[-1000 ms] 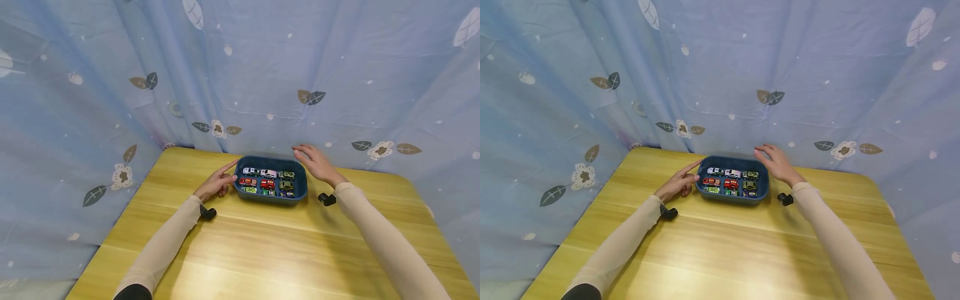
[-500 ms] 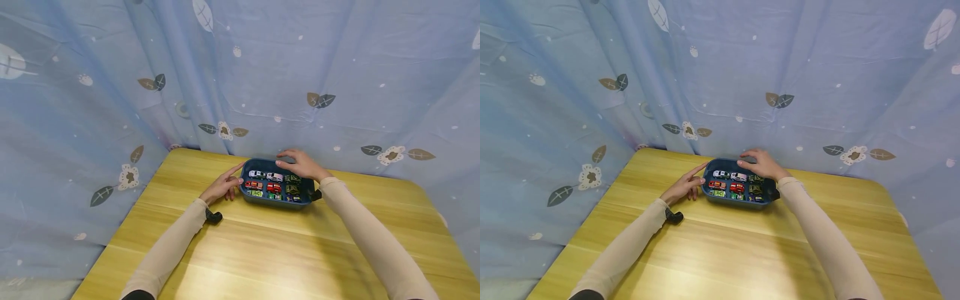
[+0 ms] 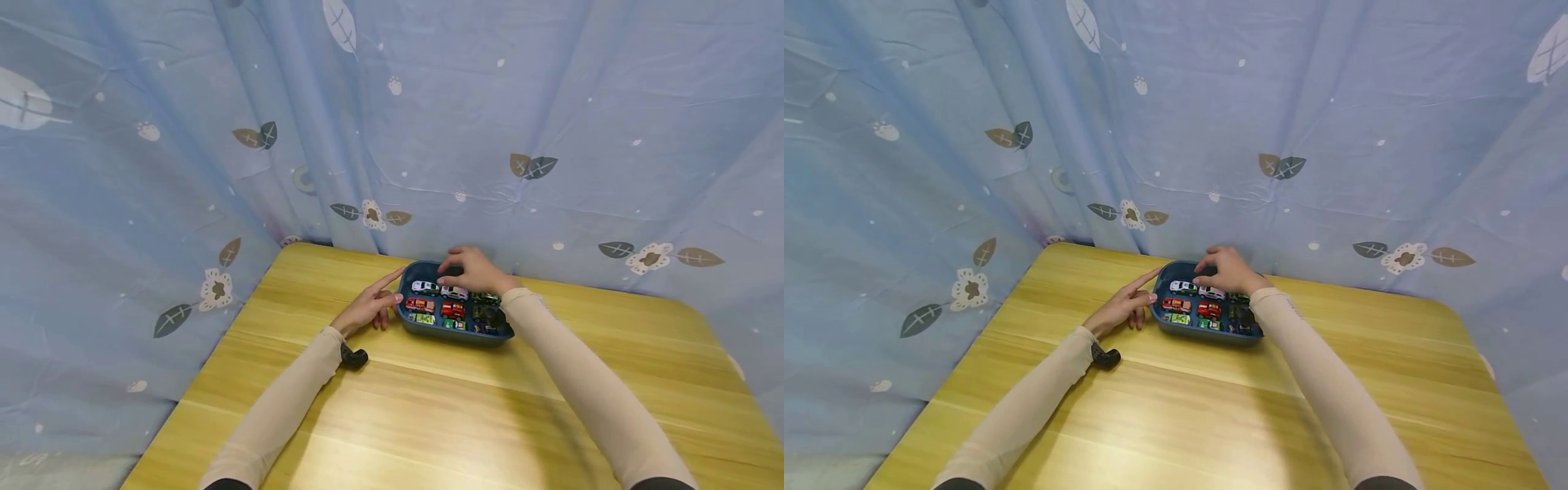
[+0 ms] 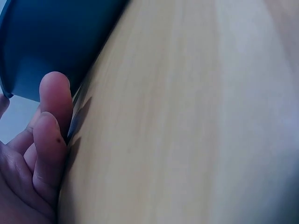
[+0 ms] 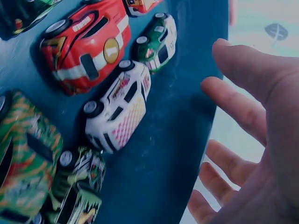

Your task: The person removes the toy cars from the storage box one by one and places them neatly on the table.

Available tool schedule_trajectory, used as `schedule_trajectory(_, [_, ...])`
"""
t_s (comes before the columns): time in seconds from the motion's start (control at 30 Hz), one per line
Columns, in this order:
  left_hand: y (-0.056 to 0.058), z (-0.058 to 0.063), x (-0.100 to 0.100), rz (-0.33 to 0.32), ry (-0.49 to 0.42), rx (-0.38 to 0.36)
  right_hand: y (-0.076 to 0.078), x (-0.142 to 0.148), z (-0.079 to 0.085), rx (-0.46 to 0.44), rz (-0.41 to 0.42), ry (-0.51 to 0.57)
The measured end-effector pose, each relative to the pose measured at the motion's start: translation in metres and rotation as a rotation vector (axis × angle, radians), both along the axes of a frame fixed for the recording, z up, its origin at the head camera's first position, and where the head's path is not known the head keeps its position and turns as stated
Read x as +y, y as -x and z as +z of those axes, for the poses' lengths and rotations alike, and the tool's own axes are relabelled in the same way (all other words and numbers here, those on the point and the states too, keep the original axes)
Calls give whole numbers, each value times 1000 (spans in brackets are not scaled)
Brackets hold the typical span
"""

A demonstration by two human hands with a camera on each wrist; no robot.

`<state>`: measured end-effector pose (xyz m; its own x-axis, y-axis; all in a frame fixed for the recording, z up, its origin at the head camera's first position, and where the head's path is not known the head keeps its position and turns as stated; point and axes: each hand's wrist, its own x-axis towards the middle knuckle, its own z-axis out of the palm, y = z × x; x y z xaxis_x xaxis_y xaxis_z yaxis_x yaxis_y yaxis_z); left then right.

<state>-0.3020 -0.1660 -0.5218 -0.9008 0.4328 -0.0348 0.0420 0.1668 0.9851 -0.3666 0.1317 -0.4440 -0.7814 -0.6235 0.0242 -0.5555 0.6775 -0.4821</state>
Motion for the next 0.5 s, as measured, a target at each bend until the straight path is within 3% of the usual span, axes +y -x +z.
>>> schedule_trajectory(0.5, [-2, -2, 0, 24, -18, 3, 1, -28, -6, -2, 8, -64])
